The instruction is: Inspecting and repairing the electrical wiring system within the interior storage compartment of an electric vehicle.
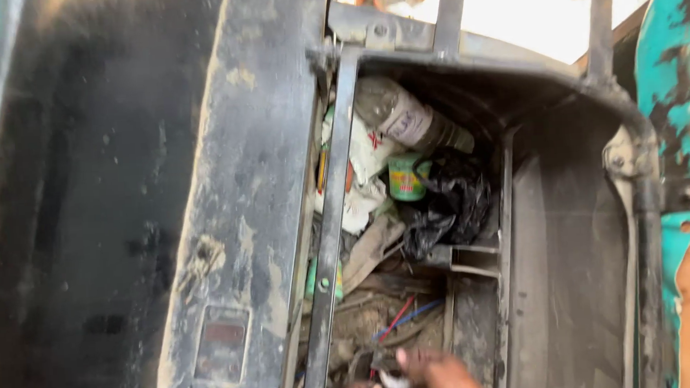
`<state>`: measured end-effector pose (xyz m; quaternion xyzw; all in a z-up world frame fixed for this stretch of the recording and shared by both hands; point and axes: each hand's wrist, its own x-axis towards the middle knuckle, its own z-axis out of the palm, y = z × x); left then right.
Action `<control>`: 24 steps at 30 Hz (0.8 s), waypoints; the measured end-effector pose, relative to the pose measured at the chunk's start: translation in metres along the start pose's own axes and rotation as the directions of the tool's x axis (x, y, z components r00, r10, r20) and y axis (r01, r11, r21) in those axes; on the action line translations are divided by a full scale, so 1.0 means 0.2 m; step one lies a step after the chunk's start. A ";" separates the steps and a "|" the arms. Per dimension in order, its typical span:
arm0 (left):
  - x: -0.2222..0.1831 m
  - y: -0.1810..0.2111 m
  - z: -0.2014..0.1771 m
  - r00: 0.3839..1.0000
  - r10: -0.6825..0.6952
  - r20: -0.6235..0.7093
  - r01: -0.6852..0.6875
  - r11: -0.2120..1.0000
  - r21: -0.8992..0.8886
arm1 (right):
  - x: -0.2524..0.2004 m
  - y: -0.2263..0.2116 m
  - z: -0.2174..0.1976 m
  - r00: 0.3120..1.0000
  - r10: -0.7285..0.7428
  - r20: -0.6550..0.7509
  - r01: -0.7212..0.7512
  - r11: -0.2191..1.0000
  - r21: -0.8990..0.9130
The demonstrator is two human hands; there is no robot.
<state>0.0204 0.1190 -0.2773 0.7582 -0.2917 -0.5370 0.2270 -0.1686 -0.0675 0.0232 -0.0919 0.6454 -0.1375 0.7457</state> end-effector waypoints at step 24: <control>-0.49 1.17 -0.22 0.955 -0.148 -0.256 0.135 0.989 -0.066 | 0.22 0.59 0.12 0.991 0.027 -0.128 0.049 0.834 0.550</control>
